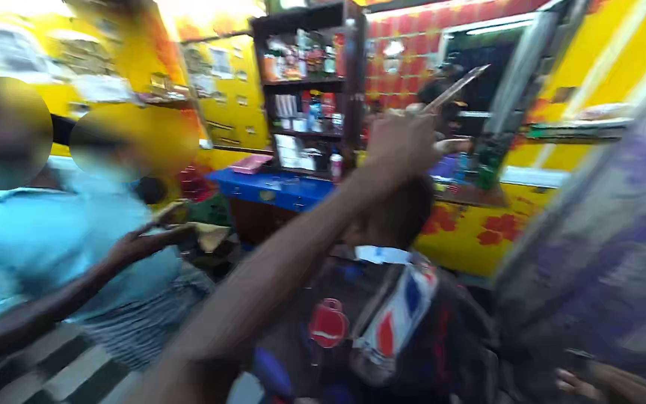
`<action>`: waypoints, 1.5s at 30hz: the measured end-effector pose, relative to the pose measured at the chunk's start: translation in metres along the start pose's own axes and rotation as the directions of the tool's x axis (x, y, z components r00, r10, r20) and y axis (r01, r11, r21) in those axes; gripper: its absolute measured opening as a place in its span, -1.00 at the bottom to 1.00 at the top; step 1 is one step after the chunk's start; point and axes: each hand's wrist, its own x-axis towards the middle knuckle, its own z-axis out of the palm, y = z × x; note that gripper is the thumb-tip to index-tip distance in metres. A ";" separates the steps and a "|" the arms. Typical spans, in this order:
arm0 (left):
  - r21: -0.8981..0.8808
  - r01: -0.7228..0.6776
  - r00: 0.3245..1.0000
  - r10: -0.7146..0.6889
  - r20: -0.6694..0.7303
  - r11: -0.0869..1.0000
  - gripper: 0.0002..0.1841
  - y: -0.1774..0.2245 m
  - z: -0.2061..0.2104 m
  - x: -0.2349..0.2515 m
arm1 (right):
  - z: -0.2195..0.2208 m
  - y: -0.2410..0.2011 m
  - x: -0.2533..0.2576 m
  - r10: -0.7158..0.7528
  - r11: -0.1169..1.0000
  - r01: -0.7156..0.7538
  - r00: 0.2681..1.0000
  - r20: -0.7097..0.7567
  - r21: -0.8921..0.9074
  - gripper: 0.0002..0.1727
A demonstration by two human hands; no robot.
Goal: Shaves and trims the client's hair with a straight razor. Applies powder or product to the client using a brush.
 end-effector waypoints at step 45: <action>-0.785 0.115 0.790 0.423 0.443 0.608 -0.57 -0.083 0.045 0.015 | 0.011 0.015 -0.008 0.144 0.978 -0.157 0.985 -0.100 -0.138 -0.77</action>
